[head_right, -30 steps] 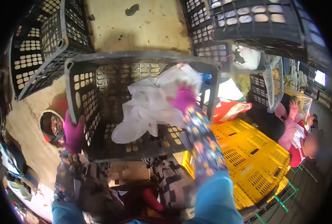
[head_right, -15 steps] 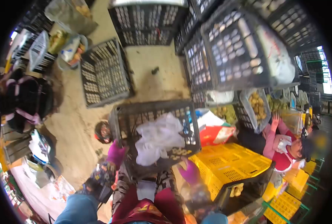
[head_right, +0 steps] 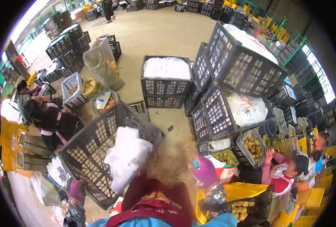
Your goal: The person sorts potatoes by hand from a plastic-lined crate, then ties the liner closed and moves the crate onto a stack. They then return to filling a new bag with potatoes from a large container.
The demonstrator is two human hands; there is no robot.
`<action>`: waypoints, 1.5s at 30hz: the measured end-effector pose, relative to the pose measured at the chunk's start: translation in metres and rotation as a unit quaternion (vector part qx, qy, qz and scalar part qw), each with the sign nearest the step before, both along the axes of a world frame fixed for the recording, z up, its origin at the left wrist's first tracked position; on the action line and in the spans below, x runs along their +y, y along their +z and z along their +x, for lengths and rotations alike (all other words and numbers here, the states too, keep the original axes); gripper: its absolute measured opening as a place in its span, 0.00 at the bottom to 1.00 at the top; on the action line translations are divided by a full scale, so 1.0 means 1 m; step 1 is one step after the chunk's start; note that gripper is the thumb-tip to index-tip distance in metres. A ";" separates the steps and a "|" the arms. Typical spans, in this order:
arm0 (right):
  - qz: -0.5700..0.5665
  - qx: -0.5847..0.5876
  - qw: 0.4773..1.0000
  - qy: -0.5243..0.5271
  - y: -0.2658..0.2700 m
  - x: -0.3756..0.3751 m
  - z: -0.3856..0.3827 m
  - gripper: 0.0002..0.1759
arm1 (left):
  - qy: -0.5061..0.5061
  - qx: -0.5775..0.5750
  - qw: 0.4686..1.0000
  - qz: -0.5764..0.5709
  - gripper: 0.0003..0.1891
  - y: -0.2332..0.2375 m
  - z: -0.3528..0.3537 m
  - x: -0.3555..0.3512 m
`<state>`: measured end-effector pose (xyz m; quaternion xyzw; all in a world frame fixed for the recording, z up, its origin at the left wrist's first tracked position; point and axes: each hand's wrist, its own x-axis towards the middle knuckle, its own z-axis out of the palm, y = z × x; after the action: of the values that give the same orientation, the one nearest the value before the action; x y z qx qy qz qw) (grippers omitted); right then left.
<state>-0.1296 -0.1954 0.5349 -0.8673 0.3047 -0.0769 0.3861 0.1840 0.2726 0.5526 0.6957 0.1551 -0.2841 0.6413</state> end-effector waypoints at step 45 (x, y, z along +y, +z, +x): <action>0.221 0.296 0.928 0.053 -0.146 -0.455 0.413 0.34 | -0.205 -0.353 0.894 0.183 0.34 -0.370 0.827 -0.731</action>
<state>0.2837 -0.6503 0.3889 -0.7583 0.3681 0.2733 0.4634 1.0112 -0.4588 0.1828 0.8715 -0.1784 -0.1114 0.4429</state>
